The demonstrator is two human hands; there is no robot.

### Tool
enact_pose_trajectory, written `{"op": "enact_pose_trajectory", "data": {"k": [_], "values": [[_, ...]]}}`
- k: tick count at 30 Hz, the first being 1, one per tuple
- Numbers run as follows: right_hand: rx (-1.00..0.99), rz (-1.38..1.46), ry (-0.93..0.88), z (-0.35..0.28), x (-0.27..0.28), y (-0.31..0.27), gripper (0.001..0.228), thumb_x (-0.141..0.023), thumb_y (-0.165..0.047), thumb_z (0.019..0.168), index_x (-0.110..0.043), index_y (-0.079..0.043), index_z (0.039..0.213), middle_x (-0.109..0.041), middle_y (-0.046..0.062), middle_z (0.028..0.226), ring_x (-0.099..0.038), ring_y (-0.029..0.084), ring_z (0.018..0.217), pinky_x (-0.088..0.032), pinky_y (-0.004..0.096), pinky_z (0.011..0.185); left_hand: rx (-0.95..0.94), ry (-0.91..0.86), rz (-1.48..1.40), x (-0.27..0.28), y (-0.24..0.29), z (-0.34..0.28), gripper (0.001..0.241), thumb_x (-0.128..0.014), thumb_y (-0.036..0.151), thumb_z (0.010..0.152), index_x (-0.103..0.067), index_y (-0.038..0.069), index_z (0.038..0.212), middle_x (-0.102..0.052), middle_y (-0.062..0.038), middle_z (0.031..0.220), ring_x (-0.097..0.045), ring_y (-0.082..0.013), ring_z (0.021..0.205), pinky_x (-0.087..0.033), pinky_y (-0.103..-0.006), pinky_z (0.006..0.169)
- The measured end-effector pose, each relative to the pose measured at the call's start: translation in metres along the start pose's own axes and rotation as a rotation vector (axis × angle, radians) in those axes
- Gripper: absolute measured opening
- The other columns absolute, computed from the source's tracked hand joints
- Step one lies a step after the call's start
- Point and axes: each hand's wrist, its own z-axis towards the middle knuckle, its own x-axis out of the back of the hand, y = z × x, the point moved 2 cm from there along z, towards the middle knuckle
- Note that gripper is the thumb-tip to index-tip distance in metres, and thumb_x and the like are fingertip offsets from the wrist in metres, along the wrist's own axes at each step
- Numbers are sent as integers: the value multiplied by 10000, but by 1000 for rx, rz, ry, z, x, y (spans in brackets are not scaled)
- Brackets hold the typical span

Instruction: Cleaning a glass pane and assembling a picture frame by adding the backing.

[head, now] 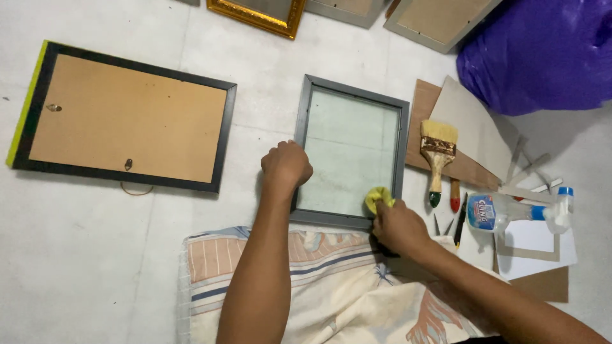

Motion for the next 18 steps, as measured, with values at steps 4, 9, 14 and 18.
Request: {"op": "enact_pose_trajectory", "data": {"k": [4, 9, 14, 18], "values": [[-32, 78, 108, 63, 68, -9, 343, -545, -329, 949, -689, -108, 1168, -605, 247, 1004, -721, 535, 858, -607, 593, 713, -8, -22, 37, 2, 0, 5, 475, -470, 127, 944, -575, -145, 1320, -667, -280, 1226, -649, -465, 1173, -522, -634, 940], [52, 21, 321, 158, 116, -3, 273, -576, -279, 958, -717, -66, 1053, -641, 276, 942, -708, 513, 883, -594, 589, 734, 11, -50, 24, 5, 2, 3, 481, -439, 117, 954, -561, -151, 1334, -663, -273, 1239, -643, -464, 1186, -510, -655, 947], [86, 60, 331, 152, 129, -13, 266, -589, -281, 950, -728, -129, 1117, -581, 248, 1029, -696, 517, 896, -595, 587, 759, 9, -43, 33, -1, -1, 9, 463, -450, 137, 953, -597, -137, 1295, -684, -267, 1194, -664, -462, 1157, -526, -651, 915], [172, 69, 240, 96, 98, -27, 282, -606, -250, 914, -747, -122, 1122, -539, 243, 1091, -686, 533, 834, -591, 602, 721, 0, -21, 44, -2, -4, 11, 455, -472, 157, 943, -629, -128, 1260, -706, -266, 1153, -677, -456, 1140, -540, -638, 888]]}}
